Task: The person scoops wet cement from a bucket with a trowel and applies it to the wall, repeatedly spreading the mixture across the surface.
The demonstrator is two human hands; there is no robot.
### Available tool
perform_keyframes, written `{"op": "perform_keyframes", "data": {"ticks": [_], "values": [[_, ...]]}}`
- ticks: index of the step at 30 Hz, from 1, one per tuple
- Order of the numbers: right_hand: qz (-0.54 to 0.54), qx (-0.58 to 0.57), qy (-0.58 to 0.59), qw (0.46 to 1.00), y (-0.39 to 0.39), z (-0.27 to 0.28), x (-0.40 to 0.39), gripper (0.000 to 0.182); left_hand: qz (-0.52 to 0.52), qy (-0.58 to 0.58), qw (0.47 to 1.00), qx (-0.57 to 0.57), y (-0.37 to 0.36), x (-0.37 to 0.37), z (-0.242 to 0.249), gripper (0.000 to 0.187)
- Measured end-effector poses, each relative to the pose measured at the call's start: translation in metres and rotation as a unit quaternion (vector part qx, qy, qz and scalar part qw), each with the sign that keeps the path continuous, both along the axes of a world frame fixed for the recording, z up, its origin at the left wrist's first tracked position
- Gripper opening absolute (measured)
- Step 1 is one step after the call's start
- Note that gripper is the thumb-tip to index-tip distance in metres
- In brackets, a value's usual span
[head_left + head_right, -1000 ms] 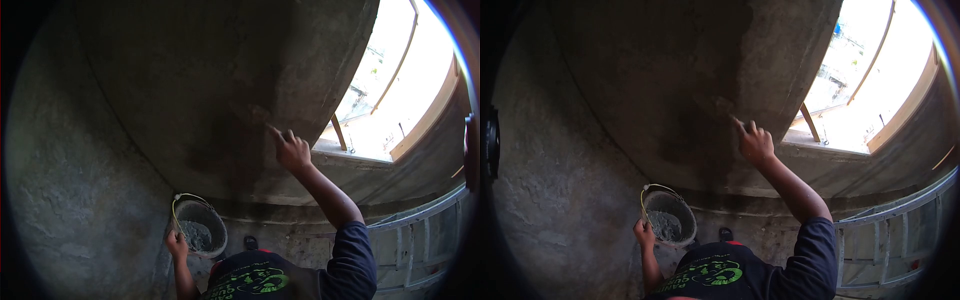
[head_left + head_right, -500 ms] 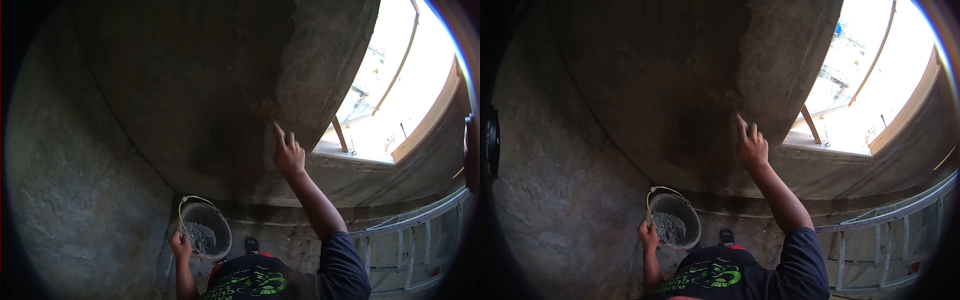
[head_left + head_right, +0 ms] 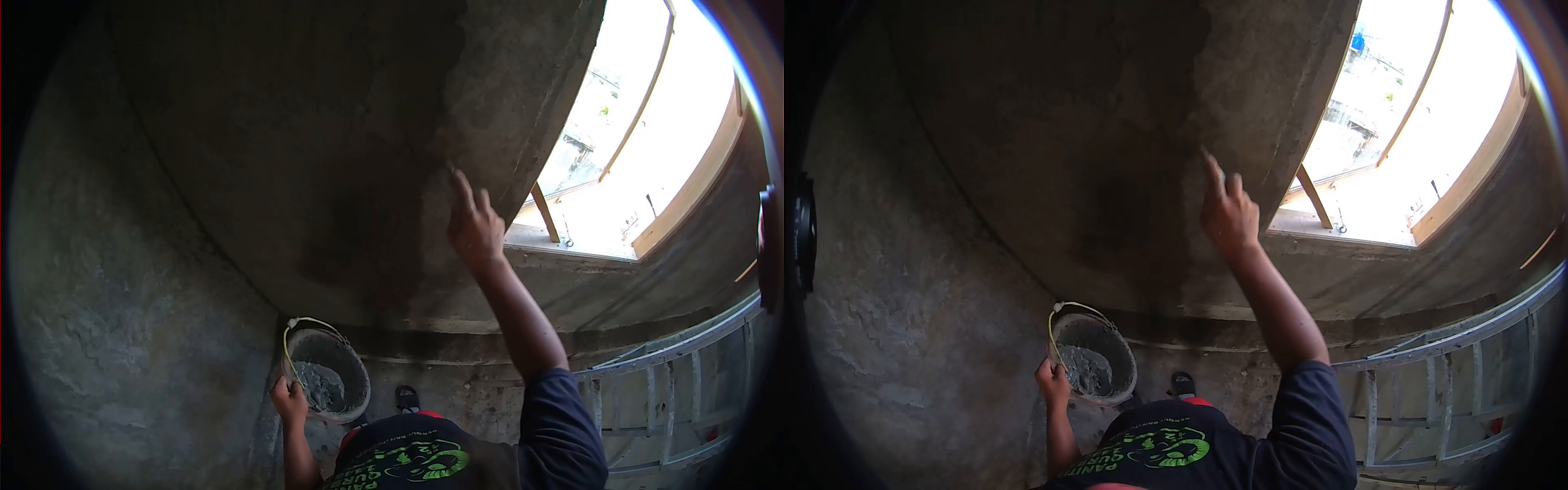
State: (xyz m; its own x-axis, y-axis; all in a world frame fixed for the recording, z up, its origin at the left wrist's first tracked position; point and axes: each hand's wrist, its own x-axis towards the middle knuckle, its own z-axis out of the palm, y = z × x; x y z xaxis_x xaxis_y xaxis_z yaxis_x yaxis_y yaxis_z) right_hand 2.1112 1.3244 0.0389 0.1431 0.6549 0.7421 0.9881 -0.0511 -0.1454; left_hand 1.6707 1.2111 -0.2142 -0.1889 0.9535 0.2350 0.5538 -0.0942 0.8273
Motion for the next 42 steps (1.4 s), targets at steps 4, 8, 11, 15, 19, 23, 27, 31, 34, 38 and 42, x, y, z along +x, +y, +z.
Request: {"op": "perform_keyframes", "data": {"ticks": [4, 8, 11, 15, 19, 23, 27, 31, 34, 38, 42], "values": [[-0.002, -0.147, 0.053, 0.988, -0.034, -0.100, -0.010, 0.073, 0.011, -0.028, 0.999, 0.024, -0.001, -0.005, -0.004, 0.019], [0.050, -0.193, 0.046, 0.979, -0.062, -0.105, -0.012, 0.071, 0.029, -0.049, 0.998, 0.011, -0.004, -0.001, 0.006, 0.018], [0.080, 0.007, 0.021, 0.997, -0.022, -0.018, -0.008, 0.065, 0.025, -0.040, 0.999, 0.014, -0.003, -0.004, 0.002, 0.018], [0.050, 0.094, 0.000, 0.994, 0.018, 0.092, -0.009, 0.059, 0.023, -0.011, 0.999, 0.022, -0.004, 0.003, 0.011, 0.019], [0.002, -0.021, -0.062, 0.998, 0.021, 0.066, 0.001, 0.062, 0.024, 0.019, 0.998, 0.046, 0.001, -0.004, -0.009, 0.019], [0.000, -0.164, -0.057, 0.985, -0.024, -0.023, -0.004, 0.062, 0.040, -0.019, 0.999, 0.022, -0.005, -0.007, -0.008, 0.019], [0.044, -0.128, -0.026, 0.990, -0.028, -0.011, -0.008, 0.062, 0.043, -0.031, 0.998, 0.028, -0.007, -0.004, 0.000, 0.021], [0.039, 0.061, -0.040, 0.997, 0.006, 0.079, -0.011, 0.061, 0.033, 0.006, 0.999, 0.013, -0.001, -0.008, -0.008, 0.022], [-0.004, 0.077, -0.057, 0.995, 0.021, 0.102, -0.009, 0.063, 0.020, 0.000, 1.000, 0.017, 0.000, -0.005, -0.006, 0.022], [-0.010, -0.060, -0.104, 0.993, 0.015, 0.030, 0.002, 0.075, 0.020, 0.000, 1.000, 0.009, 0.000, -0.005, 0.004, 0.021], [0.026, -0.242, -0.008, 0.970, -0.043, -0.062, -0.009, 0.075, 0.032, -0.006, 0.999, 0.030, -0.005, -0.001, 0.013, 0.020]]}}
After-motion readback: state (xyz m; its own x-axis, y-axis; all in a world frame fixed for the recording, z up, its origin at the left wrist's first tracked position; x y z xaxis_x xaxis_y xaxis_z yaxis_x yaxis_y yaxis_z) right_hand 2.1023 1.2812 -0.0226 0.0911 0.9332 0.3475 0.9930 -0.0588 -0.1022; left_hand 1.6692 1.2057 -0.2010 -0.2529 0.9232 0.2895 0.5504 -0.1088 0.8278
